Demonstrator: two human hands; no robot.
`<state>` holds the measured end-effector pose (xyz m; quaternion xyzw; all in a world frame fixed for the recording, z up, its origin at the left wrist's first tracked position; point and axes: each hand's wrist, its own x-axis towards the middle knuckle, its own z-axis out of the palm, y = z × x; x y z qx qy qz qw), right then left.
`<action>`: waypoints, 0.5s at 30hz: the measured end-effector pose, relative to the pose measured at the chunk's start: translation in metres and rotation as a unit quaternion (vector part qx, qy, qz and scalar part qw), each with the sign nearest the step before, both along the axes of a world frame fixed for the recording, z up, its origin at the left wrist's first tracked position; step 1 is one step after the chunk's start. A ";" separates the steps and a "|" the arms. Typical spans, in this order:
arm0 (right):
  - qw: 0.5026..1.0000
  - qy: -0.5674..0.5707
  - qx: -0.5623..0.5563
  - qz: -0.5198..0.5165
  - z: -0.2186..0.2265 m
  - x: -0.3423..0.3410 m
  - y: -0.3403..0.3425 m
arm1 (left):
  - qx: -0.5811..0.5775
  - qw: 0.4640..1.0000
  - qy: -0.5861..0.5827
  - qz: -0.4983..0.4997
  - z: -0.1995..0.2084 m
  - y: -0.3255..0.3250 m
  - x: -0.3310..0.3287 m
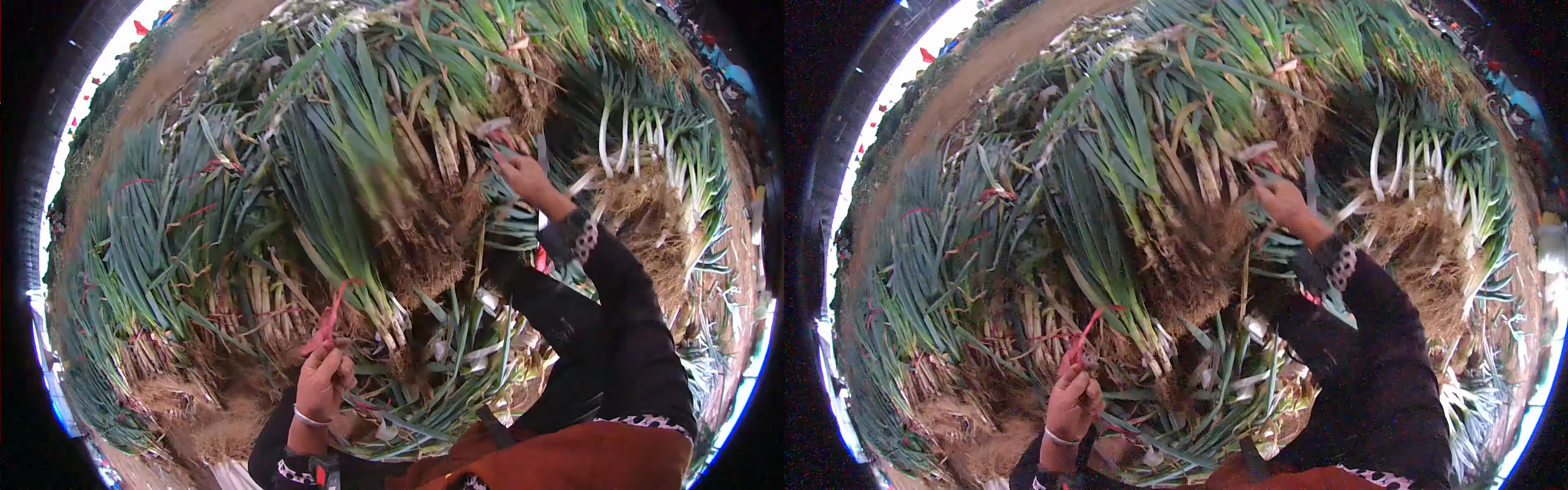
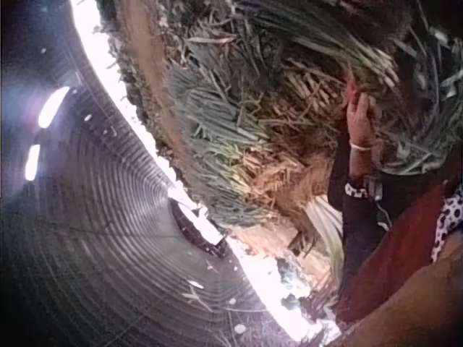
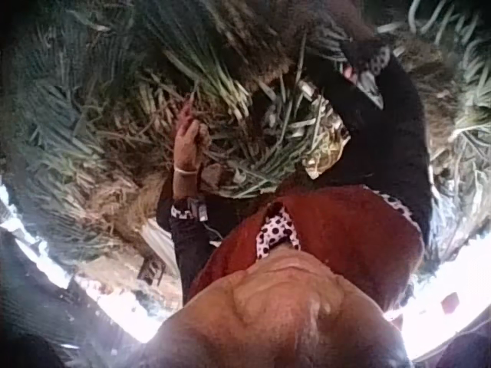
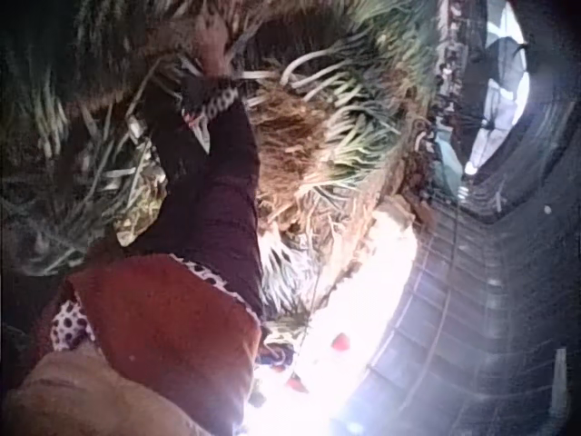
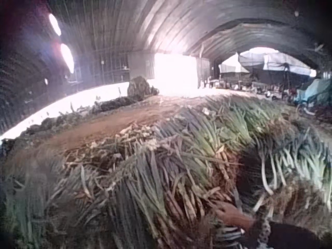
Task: The person bundles green onions with red ties by hand, then peels the outer layers from individual green onions one at a time and places them onto a pile.
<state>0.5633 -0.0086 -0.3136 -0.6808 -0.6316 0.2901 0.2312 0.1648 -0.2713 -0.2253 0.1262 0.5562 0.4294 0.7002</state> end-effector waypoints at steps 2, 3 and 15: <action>0.999 -0.037 0.011 -0.011 0.011 0.003 -0.002 | -0.003 0.999 -0.039 -0.004 -0.003 0.008 0.003; 0.998 -0.019 0.051 0.008 0.010 0.009 -0.006 | -0.001 0.999 -0.043 -0.009 -0.005 0.006 0.006; 0.984 0.137 0.113 0.032 -0.032 -0.034 0.074 | -0.047 0.994 0.033 -0.093 -0.012 -0.006 0.031</action>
